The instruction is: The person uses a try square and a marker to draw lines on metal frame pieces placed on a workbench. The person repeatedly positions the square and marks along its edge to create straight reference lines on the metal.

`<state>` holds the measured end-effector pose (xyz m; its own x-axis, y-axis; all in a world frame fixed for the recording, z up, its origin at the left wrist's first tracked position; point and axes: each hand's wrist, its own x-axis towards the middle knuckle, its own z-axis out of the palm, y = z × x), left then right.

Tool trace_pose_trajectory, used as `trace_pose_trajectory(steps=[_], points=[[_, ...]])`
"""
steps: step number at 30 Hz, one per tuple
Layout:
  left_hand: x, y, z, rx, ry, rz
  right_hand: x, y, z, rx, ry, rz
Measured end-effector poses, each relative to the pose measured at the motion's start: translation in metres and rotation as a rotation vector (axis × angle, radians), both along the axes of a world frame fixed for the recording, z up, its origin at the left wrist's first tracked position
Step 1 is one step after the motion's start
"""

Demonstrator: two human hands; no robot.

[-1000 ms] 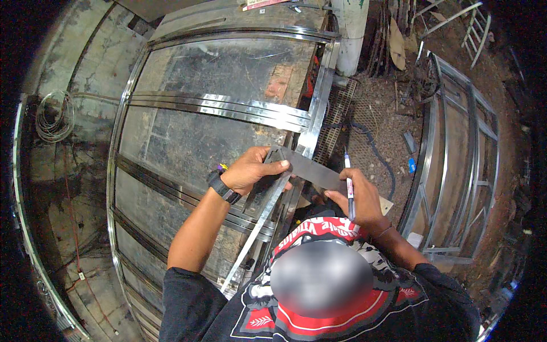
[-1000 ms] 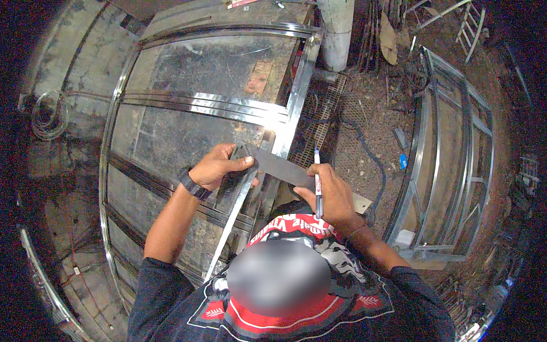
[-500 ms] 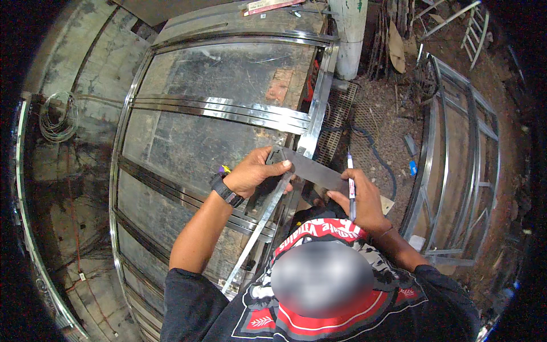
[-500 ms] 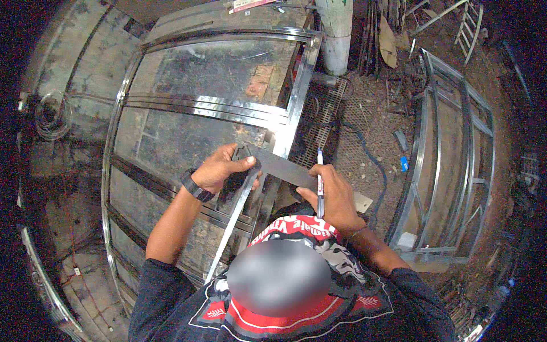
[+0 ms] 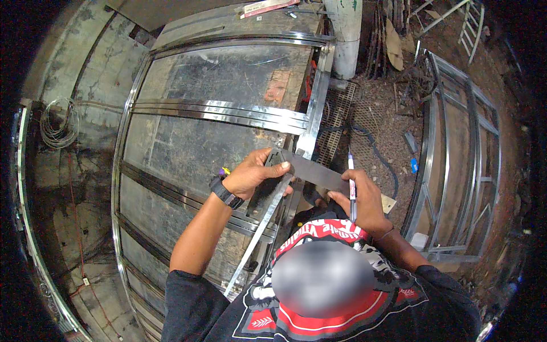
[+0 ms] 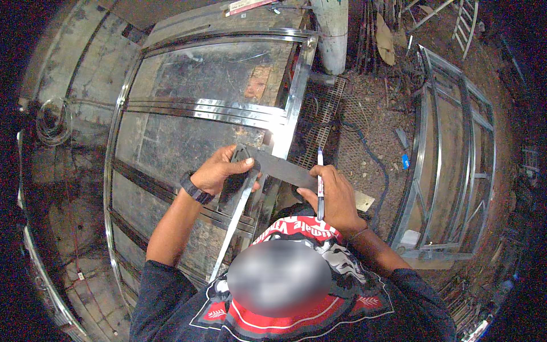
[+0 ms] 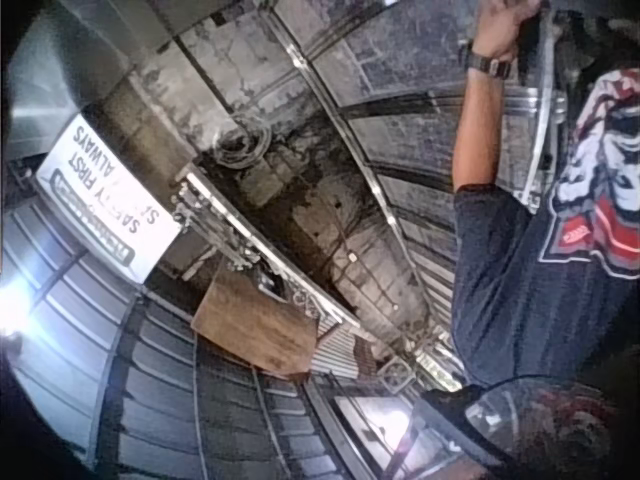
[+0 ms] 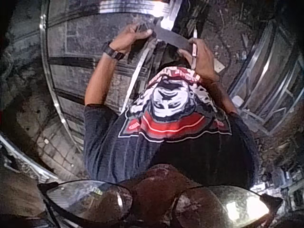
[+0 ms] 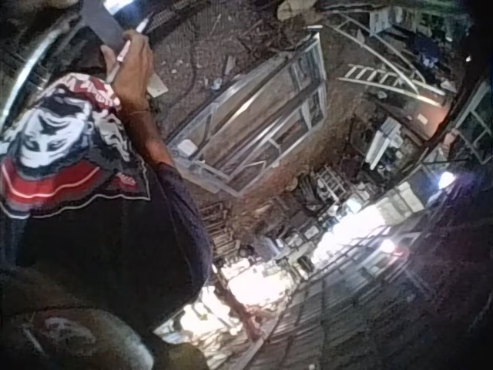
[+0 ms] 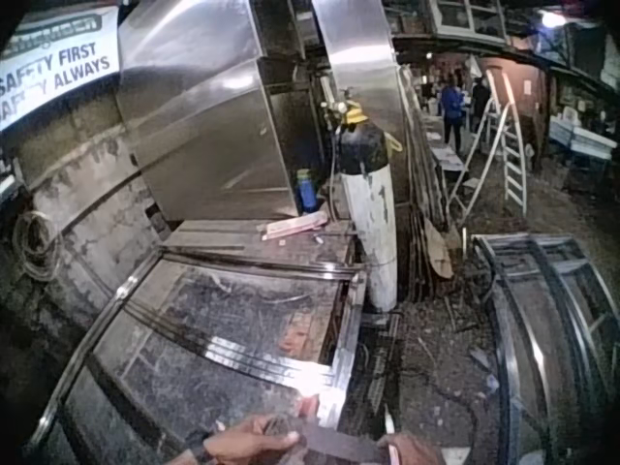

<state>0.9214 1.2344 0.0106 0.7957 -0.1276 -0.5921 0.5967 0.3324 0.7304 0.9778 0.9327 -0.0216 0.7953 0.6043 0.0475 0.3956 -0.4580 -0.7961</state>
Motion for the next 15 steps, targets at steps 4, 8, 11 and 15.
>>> trace_pose_trajectory(steps=[4, 8, 11, 15], points=[[-0.002, -0.003, -0.001, -0.007, -0.008, 0.03, -0.001, -0.001, -0.002, 0.002, -0.002, -0.002], [-0.003, -0.003, -0.003, -0.023, -0.004, 0.052, 0.004, -0.005, -0.001, 0.118, -0.183, 0.013], [-0.004, -0.002, 0.003, -0.029, 0.011, 0.037, 0.015, -0.007, 0.01, 0.296, -0.082, 0.036], [-0.003, -0.002, 0.004, -0.037, 0.007, 0.016, 0.015, 0.027, 0.027, 0.687, 0.653, -0.063]])
